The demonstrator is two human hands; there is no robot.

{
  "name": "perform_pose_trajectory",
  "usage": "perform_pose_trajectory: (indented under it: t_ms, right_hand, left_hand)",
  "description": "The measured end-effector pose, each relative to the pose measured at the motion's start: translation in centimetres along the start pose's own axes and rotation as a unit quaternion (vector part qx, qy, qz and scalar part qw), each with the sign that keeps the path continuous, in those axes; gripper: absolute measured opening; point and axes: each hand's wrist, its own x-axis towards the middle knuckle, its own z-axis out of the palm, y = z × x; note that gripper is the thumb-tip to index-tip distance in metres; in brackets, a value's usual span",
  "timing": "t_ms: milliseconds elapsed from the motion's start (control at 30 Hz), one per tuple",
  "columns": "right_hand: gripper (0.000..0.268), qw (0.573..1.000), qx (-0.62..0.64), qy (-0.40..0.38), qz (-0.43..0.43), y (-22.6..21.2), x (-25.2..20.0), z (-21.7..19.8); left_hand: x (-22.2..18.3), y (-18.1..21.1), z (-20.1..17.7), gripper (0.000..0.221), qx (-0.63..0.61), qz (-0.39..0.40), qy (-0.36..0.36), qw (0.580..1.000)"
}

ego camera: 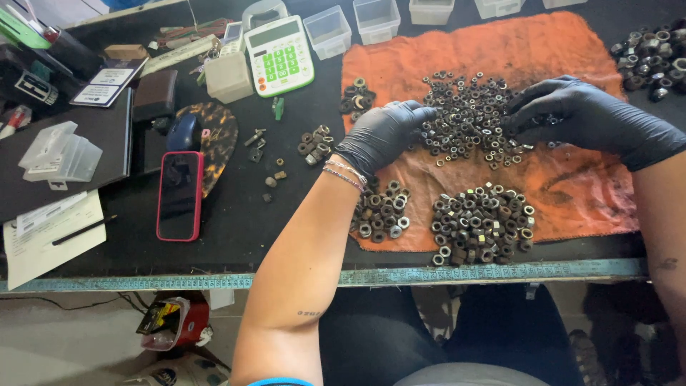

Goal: Sorting mixed small metal hardware including nuts, washers, and spacers into organized piles on a workbench.

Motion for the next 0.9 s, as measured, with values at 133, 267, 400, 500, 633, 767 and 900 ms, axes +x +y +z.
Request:
perform_pose_trajectory:
  t_ms: [133, 267, 400, 500, 633, 767, 900]
  right_hand:
    - [0.025, 1.0, -0.02, 0.003, 0.005, 0.7, -0.1, 0.5]
    - [0.012, 0.999, 0.045, -0.005, -0.025, -0.7, 0.7, 0.3]
    - [0.011, 1.0, 0.004, 0.008, -0.025, -0.6, 0.6, 0.5]
    - [0.011, 1.0, -0.007, 0.012, 0.004, -0.3, 0.0, 0.4]
    - [0.017, 0.996, -0.011, 0.049, 0.074, -2.2, -0.8, 0.0]
    - [0.017, 0.986, 0.052, 0.032, 0.155, -5.4, -0.1, -1.2]
    - [0.016, 0.993, 0.0, 0.075, 0.086, -2.3, -1.2, -1.2]
  left_hand:
    - [0.0, 1.0, -1.9, 0.047, -0.031, -0.045, -0.044, 0.998]
    - [0.1, 1.5, -2.3, 0.033, -0.05, -0.045, -0.039, 0.997]
    - [0.0, 1.3, -1.8, 0.031, -0.05, -0.039, -0.036, 0.997]
    - [-0.1, 0.9, -1.4, 0.031, -0.055, -0.04, -0.03, 0.997]
    - [-0.1, 1.5, -2.1, 0.018, -0.017, -0.039, -0.033, 0.999]
    - [-0.2, 1.4, -2.0, 0.02, -0.018, -0.034, -0.02, 0.999]
    - [-0.3, 1.4, -2.1, 0.022, -0.022, -0.038, -0.021, 0.999]
